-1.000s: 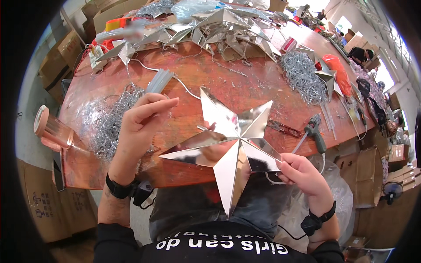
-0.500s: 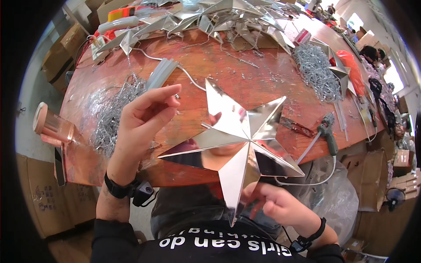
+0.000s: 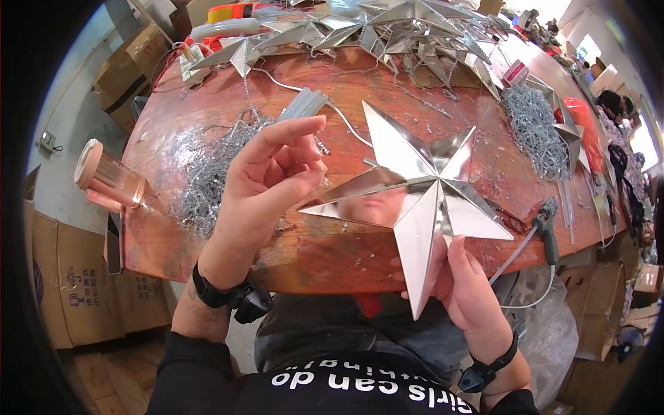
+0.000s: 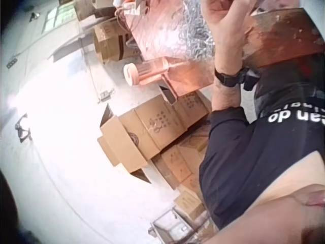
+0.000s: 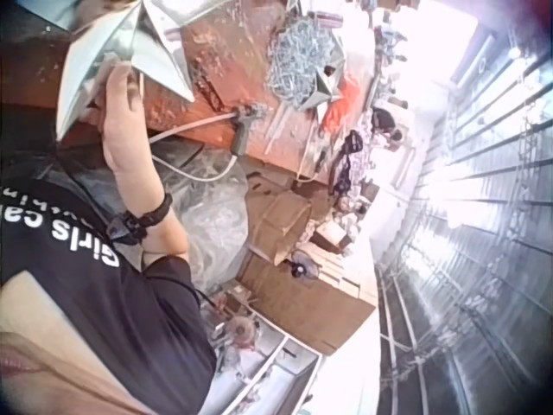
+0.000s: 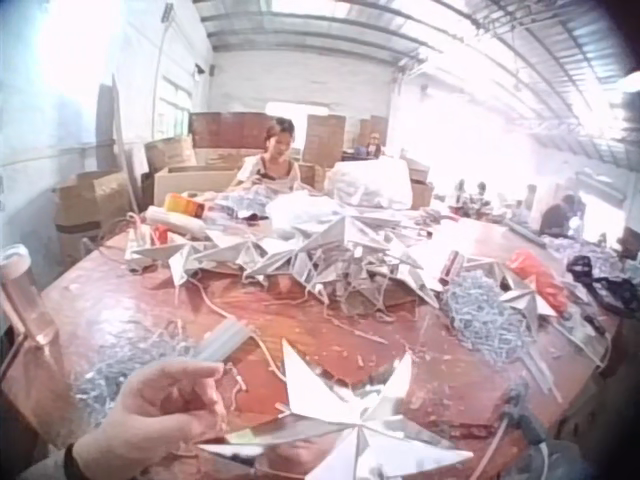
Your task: The person decorates a silver star-shaped object by applying a string of small beads along its edges. They use a hot glue gun to secure the beads in place, working methodically around the star's points.
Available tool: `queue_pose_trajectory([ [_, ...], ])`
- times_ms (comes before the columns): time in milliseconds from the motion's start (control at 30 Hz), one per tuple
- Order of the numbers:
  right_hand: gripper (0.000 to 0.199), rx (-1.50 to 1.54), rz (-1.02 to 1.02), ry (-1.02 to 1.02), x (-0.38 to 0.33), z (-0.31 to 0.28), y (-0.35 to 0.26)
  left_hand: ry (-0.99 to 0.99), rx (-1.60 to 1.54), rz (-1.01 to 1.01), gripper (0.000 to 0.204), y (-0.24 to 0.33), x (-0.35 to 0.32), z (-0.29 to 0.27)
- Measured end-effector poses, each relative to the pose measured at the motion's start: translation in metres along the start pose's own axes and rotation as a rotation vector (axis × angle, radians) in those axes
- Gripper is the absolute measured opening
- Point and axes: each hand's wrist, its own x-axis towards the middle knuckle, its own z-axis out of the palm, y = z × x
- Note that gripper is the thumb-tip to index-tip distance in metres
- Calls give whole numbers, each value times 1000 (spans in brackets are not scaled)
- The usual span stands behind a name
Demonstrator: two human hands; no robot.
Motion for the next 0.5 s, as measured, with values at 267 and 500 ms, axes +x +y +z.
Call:
queue_pose_trajectory([
  [267, 68, -567, 110, -394, -46, -12, -45, 36, 23, -17, 74, 15, -3, 9],
  [500, 18, -678, -725, -39, -66, 31, -50, -56, -134, -16, 88, 44, -24, 59],
])
